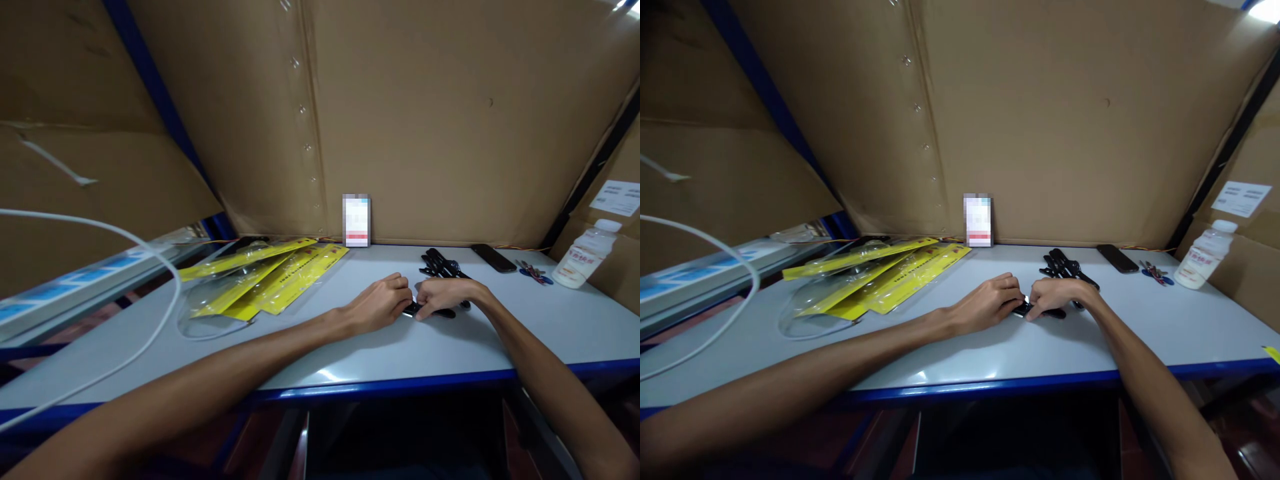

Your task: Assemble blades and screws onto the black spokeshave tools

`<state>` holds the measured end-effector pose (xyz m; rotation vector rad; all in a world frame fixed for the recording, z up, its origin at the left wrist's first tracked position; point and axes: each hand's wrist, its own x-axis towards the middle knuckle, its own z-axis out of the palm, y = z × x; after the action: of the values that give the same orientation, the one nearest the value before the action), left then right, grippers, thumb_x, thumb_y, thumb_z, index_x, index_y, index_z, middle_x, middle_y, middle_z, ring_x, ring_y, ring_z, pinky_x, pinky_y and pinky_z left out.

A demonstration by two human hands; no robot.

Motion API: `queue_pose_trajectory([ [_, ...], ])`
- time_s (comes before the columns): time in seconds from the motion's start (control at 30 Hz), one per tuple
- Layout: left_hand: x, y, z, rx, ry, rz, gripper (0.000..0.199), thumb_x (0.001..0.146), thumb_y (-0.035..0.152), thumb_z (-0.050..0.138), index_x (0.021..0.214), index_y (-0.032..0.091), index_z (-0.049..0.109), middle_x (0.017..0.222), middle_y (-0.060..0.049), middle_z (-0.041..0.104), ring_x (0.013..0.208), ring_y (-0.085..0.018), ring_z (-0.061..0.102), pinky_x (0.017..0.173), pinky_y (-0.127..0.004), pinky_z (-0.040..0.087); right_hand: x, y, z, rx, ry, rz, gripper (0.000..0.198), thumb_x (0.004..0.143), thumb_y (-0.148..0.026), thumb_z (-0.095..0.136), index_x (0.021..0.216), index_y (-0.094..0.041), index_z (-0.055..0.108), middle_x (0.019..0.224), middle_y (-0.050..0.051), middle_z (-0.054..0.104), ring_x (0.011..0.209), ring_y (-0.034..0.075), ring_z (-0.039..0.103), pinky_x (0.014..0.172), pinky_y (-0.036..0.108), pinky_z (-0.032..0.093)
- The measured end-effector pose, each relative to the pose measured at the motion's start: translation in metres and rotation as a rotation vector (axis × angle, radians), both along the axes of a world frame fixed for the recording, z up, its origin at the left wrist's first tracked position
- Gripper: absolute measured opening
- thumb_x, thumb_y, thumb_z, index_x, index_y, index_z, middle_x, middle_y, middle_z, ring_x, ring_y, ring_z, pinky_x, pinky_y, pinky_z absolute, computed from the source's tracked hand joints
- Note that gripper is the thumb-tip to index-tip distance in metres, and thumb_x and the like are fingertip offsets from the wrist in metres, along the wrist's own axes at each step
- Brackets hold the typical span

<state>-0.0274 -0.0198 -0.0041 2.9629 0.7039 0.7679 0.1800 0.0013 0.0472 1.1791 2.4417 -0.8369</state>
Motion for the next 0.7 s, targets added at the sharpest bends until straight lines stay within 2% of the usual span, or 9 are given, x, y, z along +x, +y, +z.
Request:
queue_pose_trajectory([
  [0.17,0.0006,0.0015,-0.0019,-0.029,-0.018,0.042,0.020,0.098,0.009,0.046,0.104,0.014,0.064,0.094,-0.008,0.065,0.092,-0.021,0.059,0.082,-0.033,0.052,-0.0018,-0.0026,0.0021,-0.007,0.011,-0.011,0.035,0.080,-0.046,0.063,0.062,-0.020,0.047,0.052,-0.005,0.043,0.054,0.013,0.040,0.054,0.029,0.027],
  [0.47,-0.0013,0.0046,-0.0041,-0.036,-0.012,0.062,0.028,0.098,0.009,0.045,0.095,0.016,0.071,0.084,-0.006,0.060,0.084,-0.020,0.057,0.073,-0.030,0.048,-0.0007,-0.0009,-0.0002,-0.029,0.004,-0.018,0.034,0.082,-0.044,0.064,0.063,-0.020,0.048,0.052,-0.004,0.046,0.053,0.013,0.042,0.054,0.028,0.029],
  [0.57,-0.0009,0.0033,-0.0040,-0.038,-0.016,0.015,0.026,0.095,0.007,0.046,0.098,0.015,0.071,0.087,-0.007,0.062,0.087,-0.020,0.058,0.078,-0.031,0.049,-0.0007,-0.0021,0.0008,-0.023,0.016,-0.019,0.035,0.081,-0.043,0.064,0.062,-0.020,0.048,0.052,-0.004,0.045,0.054,0.013,0.041,0.054,0.029,0.029],
  [0.7,0.0000,0.0020,-0.0042,-0.007,-0.032,-0.015,0.019,0.098,0.015,0.051,0.096,0.015,0.069,0.095,-0.009,0.064,0.092,-0.021,0.058,0.082,-0.033,0.051,-0.0005,-0.0020,0.0008,-0.014,0.026,-0.019,0.036,0.081,-0.042,0.066,0.061,-0.021,0.046,0.052,-0.005,0.044,0.054,0.012,0.039,0.054,0.029,0.027],
])
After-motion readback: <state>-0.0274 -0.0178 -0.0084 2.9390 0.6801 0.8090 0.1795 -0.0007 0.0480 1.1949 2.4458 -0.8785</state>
